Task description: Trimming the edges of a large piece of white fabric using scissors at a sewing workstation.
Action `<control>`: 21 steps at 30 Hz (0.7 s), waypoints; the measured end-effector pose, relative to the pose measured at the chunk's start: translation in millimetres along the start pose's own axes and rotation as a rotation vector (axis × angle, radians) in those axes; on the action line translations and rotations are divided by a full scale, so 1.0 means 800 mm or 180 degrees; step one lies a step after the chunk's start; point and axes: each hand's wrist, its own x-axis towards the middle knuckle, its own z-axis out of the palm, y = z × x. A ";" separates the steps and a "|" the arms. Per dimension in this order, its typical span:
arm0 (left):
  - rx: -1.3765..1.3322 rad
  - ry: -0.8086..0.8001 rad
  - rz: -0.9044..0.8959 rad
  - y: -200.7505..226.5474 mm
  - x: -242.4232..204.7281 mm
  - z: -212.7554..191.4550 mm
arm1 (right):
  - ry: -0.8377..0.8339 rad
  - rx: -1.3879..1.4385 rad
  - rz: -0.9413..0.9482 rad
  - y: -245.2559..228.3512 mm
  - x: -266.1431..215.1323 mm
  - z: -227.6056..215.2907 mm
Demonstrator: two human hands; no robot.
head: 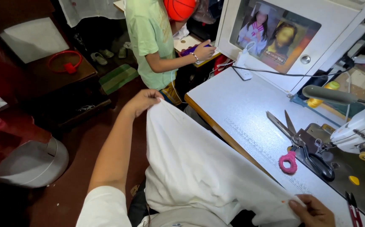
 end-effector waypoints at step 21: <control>0.0678 0.1082 -0.0080 0.060 0.053 0.031 | 0.0097 0.0942 0.0016 0.048 0.016 0.062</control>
